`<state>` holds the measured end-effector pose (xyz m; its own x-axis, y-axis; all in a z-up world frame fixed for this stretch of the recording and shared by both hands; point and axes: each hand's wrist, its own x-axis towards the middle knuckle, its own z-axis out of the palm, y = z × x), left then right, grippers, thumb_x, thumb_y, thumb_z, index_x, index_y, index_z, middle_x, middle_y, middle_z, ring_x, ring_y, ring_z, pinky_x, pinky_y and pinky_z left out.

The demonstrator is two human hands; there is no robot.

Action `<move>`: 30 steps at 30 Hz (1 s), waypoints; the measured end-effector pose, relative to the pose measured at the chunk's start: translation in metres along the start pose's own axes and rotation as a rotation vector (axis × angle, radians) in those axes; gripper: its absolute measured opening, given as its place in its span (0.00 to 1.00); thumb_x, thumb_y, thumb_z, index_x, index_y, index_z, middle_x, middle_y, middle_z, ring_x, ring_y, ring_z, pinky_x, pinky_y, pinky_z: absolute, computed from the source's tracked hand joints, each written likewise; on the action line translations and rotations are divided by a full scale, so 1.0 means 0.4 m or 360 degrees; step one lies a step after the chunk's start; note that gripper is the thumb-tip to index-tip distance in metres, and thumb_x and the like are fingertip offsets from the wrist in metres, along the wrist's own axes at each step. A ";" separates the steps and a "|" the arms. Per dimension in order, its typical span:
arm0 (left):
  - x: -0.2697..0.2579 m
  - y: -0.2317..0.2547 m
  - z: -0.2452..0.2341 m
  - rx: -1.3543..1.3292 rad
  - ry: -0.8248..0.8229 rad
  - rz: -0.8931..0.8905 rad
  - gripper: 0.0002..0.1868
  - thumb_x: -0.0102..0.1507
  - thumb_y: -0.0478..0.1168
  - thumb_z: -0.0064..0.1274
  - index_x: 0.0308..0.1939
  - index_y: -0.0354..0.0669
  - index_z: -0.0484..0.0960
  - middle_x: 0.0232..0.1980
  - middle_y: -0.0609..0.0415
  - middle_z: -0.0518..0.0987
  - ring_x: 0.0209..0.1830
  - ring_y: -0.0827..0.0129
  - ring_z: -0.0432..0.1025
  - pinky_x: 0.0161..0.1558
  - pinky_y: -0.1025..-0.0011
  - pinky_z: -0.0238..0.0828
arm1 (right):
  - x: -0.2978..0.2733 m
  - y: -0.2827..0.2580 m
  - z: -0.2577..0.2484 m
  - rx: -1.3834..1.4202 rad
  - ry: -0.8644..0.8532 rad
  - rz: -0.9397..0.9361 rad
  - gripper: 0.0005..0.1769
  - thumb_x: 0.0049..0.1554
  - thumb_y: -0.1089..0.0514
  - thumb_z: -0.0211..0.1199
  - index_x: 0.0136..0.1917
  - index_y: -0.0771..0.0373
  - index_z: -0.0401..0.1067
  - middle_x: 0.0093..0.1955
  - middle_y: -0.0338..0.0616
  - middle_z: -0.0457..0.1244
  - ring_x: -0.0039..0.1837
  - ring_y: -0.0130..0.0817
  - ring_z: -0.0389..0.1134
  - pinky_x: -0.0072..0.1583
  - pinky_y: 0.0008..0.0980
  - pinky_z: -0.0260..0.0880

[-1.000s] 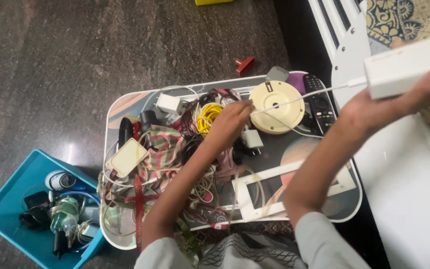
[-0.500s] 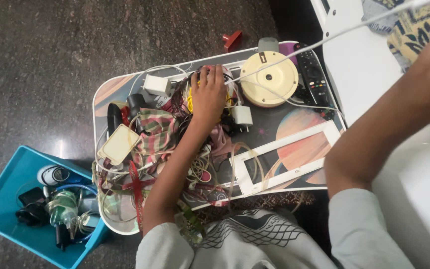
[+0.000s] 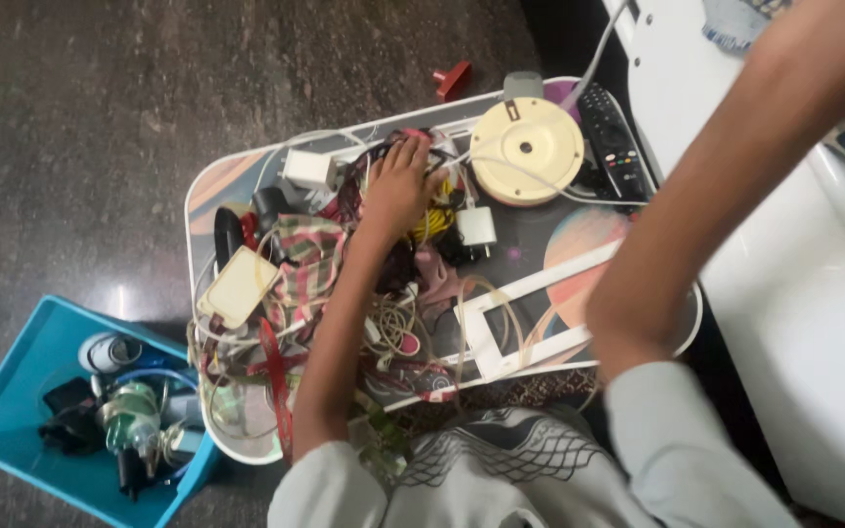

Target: The person sorts through a cluttered tray of electronic accessories, picking up and inspecting various cables, power adapters, and a remote control. They untangle a black cable and examine a white power adapter before placing items back into the tray.

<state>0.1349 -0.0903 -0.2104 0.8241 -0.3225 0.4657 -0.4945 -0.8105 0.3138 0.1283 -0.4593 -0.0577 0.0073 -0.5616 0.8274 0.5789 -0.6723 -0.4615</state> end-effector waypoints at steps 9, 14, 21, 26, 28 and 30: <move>0.031 0.052 -0.142 -0.0082 -0.0577 -0.0005 0.10 0.61 0.45 0.58 0.43 0.52 0.88 0.72 0.51 0.71 0.73 0.50 0.63 0.68 0.53 0.61 | -0.108 -0.391 -0.028 0.0791 0.0092 -0.0022 0.38 0.67 0.33 0.44 0.64 0.73 0.62 0.56 0.65 0.67 0.53 0.50 0.74 0.50 0.46 0.82; 0.051 0.202 -0.314 -0.0551 -0.0300 0.0223 0.36 0.62 0.42 0.61 0.71 0.35 0.68 0.76 0.39 0.65 0.74 0.46 0.62 0.71 0.51 0.58 | -0.137 -0.441 -0.001 0.0684 -0.0432 -0.0023 0.38 0.63 0.30 0.54 0.68 0.65 0.61 0.59 0.50 0.63 0.51 0.38 0.77 0.45 0.35 0.77; -0.013 0.235 -0.386 -0.1393 0.0057 -0.0220 0.30 0.63 0.47 0.62 0.65 0.37 0.74 0.57 0.47 0.82 0.57 0.59 0.79 0.61 0.64 0.77 | -0.176 -0.452 0.113 0.1045 -0.1778 0.0401 0.45 0.55 0.32 0.73 0.75 0.56 0.64 0.73 0.48 0.65 0.64 0.36 0.76 0.59 0.36 0.80; -0.016 0.113 -0.383 -0.2293 0.0664 -0.0468 0.17 0.71 0.46 0.54 0.52 0.34 0.77 0.44 0.49 0.82 0.42 0.66 0.78 0.46 0.68 0.77 | -0.225 -0.490 0.218 0.0961 -0.1994 -0.0308 0.44 0.70 0.32 0.65 0.82 0.58 0.50 0.84 0.48 0.50 0.85 0.43 0.50 0.84 0.47 0.52; -0.015 0.087 -0.406 -0.2643 0.0701 -0.0418 0.14 0.74 0.44 0.53 0.52 0.36 0.77 0.43 0.50 0.80 0.42 0.69 0.77 0.43 0.72 0.75 | -0.242 -0.476 0.260 0.0745 -0.2020 -0.0484 0.44 0.69 0.31 0.61 0.82 0.61 0.51 0.82 0.53 0.52 0.84 0.48 0.52 0.82 0.51 0.53; -0.023 0.065 -0.429 -0.2938 0.0809 -0.0394 0.12 0.75 0.44 0.52 0.52 0.37 0.77 0.43 0.50 0.80 0.41 0.71 0.76 0.39 0.77 0.73 | -0.261 -0.462 0.275 0.0726 -0.2208 -0.0549 0.44 0.67 0.31 0.59 0.82 0.65 0.56 0.79 0.61 0.58 0.78 0.56 0.59 0.74 0.55 0.60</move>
<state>0.0668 -0.0245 -0.0644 0.9338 0.1277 0.3341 -0.3140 0.7402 0.5946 0.1104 -0.2235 -0.0236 0.4163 0.6556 0.6300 0.9088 -0.3219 -0.2655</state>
